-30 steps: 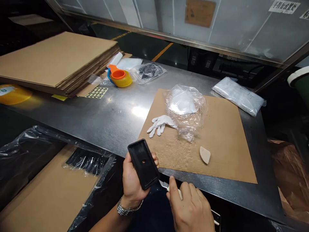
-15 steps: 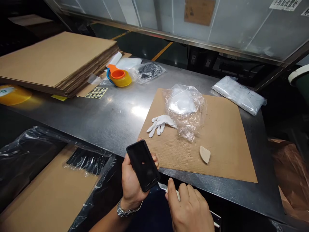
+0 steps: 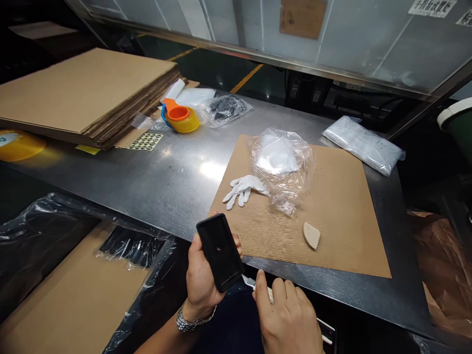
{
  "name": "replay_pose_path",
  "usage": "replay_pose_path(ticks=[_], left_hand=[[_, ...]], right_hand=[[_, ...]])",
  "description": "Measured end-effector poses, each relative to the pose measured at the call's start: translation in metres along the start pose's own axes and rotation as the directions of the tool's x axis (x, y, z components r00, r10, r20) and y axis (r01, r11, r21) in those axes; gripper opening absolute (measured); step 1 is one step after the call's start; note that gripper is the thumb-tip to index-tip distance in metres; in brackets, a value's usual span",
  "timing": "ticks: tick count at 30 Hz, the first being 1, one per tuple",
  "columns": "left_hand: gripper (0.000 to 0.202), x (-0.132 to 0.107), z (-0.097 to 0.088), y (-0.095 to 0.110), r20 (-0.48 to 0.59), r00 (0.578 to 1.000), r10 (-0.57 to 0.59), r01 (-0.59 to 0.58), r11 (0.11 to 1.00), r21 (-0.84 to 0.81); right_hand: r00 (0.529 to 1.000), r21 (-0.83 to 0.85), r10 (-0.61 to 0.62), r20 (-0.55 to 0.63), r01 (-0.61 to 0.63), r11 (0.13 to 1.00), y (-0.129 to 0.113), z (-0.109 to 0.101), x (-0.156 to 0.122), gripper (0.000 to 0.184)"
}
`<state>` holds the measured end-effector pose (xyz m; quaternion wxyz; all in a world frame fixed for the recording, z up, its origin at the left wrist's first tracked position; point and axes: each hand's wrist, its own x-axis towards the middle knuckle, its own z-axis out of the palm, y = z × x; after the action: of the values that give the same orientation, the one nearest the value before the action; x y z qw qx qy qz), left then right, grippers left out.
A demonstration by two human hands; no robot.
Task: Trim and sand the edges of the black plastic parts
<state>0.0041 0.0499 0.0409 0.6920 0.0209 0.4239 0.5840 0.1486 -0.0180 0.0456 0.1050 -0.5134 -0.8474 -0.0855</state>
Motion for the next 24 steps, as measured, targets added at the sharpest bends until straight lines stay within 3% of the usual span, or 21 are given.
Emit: replay_pose_path(ticks=[6, 24], left_hand=[[0.050, 0.0007, 0.0020, 0.0025, -0.022, 0.997, -0.078, 0.079, 0.996, 0.032], [0.055, 0.0011, -0.0010, -0.0013, 0.026, 0.998, -0.049, 0.046, 0.994, 0.098]], right_hand=[[0.997, 0.141, 0.036, -0.069, -0.025, 0.990, 0.0031, -0.0017, 0.0050, 0.032], [0.998, 0.137, 0.029, 0.059, -0.037, 0.990, 0.0040, 0.0045, 0.0013, 0.033]])
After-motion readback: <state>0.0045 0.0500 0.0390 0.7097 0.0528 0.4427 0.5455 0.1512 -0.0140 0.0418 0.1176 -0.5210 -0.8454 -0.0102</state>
